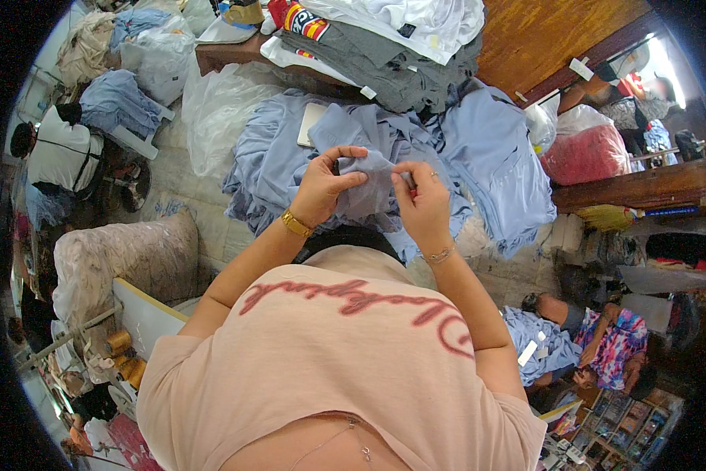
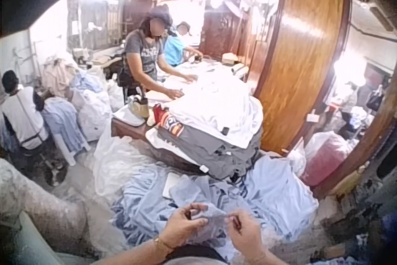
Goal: The person sorts and trims loose threads from a pile of blue collared shirts by hand and using snips, then moves them between stacks on a table.
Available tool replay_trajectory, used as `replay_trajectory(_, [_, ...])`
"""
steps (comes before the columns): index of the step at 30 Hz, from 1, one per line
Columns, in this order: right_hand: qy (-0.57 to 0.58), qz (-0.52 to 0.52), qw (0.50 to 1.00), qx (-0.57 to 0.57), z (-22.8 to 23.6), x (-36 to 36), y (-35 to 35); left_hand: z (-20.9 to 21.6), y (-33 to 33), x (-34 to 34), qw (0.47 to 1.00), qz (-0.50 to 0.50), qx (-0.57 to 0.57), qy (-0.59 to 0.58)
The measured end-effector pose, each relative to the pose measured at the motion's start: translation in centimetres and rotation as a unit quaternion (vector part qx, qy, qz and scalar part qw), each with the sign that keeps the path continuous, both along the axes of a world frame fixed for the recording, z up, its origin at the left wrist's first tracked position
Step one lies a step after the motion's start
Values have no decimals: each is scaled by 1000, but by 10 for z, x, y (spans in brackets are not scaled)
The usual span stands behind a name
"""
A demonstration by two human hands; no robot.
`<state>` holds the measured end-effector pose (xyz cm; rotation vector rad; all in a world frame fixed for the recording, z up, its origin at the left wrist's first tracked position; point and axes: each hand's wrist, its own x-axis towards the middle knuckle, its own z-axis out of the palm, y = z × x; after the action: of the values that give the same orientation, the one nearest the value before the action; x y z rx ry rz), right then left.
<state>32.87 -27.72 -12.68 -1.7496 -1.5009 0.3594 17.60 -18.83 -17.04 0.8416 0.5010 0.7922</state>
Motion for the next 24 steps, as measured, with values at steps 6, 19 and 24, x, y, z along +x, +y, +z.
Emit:
replay_trajectory(6, [-49,93,989,106,-4,-6,19,-2,1,4,998,-9,58,25])
replay_trajectory(19, [-32,68,997,1,3,15,6,1,9,-2,996,-82,20,28])
replay_trajectory(24, [-120,101,987,47,17,16,6,3,11,2,997,-61,41,29])
